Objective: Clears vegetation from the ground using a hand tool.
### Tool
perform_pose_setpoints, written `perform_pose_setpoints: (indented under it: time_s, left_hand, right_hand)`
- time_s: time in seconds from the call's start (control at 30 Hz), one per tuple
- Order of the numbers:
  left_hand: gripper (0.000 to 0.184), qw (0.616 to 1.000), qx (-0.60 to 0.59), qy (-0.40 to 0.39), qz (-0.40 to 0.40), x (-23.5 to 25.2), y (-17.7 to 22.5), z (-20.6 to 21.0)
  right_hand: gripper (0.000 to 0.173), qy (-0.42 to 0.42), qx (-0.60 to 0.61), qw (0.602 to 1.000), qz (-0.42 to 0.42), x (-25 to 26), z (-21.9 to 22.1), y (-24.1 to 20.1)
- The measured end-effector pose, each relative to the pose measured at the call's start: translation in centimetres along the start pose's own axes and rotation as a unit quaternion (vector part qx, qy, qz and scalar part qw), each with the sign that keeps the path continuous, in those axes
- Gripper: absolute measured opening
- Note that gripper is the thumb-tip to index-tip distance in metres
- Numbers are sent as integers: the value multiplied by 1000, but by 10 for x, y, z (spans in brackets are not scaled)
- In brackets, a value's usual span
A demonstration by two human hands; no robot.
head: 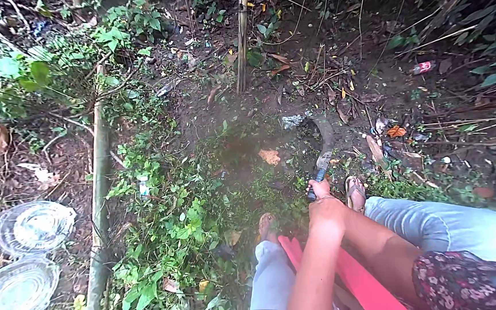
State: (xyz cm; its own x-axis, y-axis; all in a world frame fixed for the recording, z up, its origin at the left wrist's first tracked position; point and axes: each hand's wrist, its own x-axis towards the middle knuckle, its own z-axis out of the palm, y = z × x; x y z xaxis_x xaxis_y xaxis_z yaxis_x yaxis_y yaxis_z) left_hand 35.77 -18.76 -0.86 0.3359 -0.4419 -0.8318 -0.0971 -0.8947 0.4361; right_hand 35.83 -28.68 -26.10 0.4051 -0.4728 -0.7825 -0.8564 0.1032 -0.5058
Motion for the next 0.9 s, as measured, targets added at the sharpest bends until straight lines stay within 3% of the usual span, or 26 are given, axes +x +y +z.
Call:
perform_pose_setpoints:
  time_s: [0.03, 0.1, 0.17, 0.23, 0.33, 0.4, 0.47, 0.53, 0.6, 0.7, 0.77, 0.9]
  left_hand:
    - [31, 1000, 3, 3, -3, 1, 1, 2]
    - [36, 1000, 8, 3, -5, 5, 1, 5]
    - [41, 1000, -1, 1, 1, 4, 0, 2]
    - [39, 1000, -9, -1, 6, 0, -1, -1]
    - [35, 1000, -6, 0, 11, -4, -1, -3]
    - [34, 1000, -4, 1, 14, -3, 0, -2]
    - [32, 1000, 6, 2, 10, -1, 2, 0]
    - [35, 1000, 4, 6, 2, 3, 3, 3]
    - [40, 1000, 3, 10, -9, 6, 1, 4]
    - [42, 1000, -15, 0, -11, 2, -1, -2]
    - [38, 1000, -15, 2, -3, -1, -3, -2]
    - [35, 1000, -9, -1, 18, -4, 0, -1]
  right_hand:
    - [43, -8, -6, 1000, 0, 3, 7, 2]
    - [46, -63, -151, 986, 13, 16, 4, 8]
    - [54, -104, -272, 956, 22, 11, -16, -8]
    - [57, -95, -316, 944, -10, 18, -42, -11]
    - [51, -40, -183, 982, -37, 20, -49, -8]
    - [42, -4, -14, 1000, -26, 10, -24, -14]
    - [39, 0, 52, 999, 0, 5, 5, -20]
    - [44, -49, -77, 996, 8, 9, 15, -12]
    - [55, -112, -289, 951, 0, 13, 10, -8]
    - [62, -112, -413, 903, -40, 10, -18, -19]
    - [61, -85, -380, 919, -64, 10, -34, -23]
    - [56, -25, -129, 990, -52, 12, -9, -34]
